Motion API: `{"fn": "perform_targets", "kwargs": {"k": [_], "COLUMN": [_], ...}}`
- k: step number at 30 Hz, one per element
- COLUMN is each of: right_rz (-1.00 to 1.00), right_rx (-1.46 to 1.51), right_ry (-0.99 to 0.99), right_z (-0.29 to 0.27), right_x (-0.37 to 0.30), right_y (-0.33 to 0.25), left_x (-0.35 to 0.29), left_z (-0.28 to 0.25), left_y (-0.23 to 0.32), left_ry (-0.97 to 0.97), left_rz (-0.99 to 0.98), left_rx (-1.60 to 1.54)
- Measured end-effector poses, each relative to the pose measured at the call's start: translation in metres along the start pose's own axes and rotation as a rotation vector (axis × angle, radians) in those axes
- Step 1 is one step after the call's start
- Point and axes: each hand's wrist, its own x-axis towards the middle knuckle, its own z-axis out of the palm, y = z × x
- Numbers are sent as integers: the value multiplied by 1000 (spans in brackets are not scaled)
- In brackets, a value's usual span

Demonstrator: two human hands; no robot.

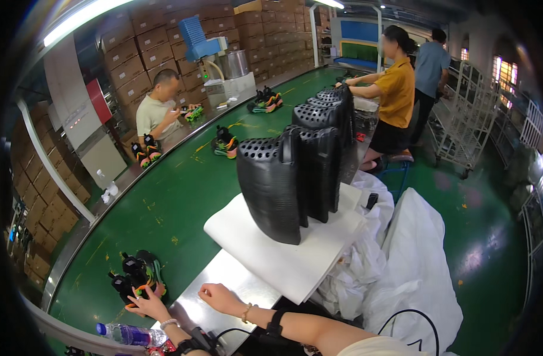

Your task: Inspecting and assembling shoe components on a production line.

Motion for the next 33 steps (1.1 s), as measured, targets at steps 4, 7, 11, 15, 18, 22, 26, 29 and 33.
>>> {"fn": "perform_targets", "kwargs": {"k": [4, 7, 11, 15, 18, 22, 26, 29, 33], "right_rz": [65, 21, -26, 18, -70, -84, -77, -78, -108], "right_rx": [-9, 41, 90, 18, 33, 43, 5, -6, 4], "right_ry": [7, 45, 77, 93, 188, 147, 142, 122, 110], "right_z": [-8, -8, 2, -3, -14, 13, 2, -1, 6], "right_x": [-8, -14, -17, -14, -12, -11, -11, -16, -17], "right_y": [-14, -19, -20, -6, 4, -11, -4, -8, -13], "left_x": [11, 33, 43, -24, -84, -112, -125, -127, -128], "left_z": [6, 18, -19, -173, -283, -348, -353, -372, -348], "left_y": [18, 21, 60, 194, 239, 233, 218, 224, 216], "left_ry": [-35, -130, 50, -415, -349, -238, -220, -263, 64], "left_rz": [-33, -51, -84, 177, 660, 838, 1047, 985, 1147], "left_rx": [-185, -160, -391, -1609, -1774, -2238, -2199, -2212, -2325]}}
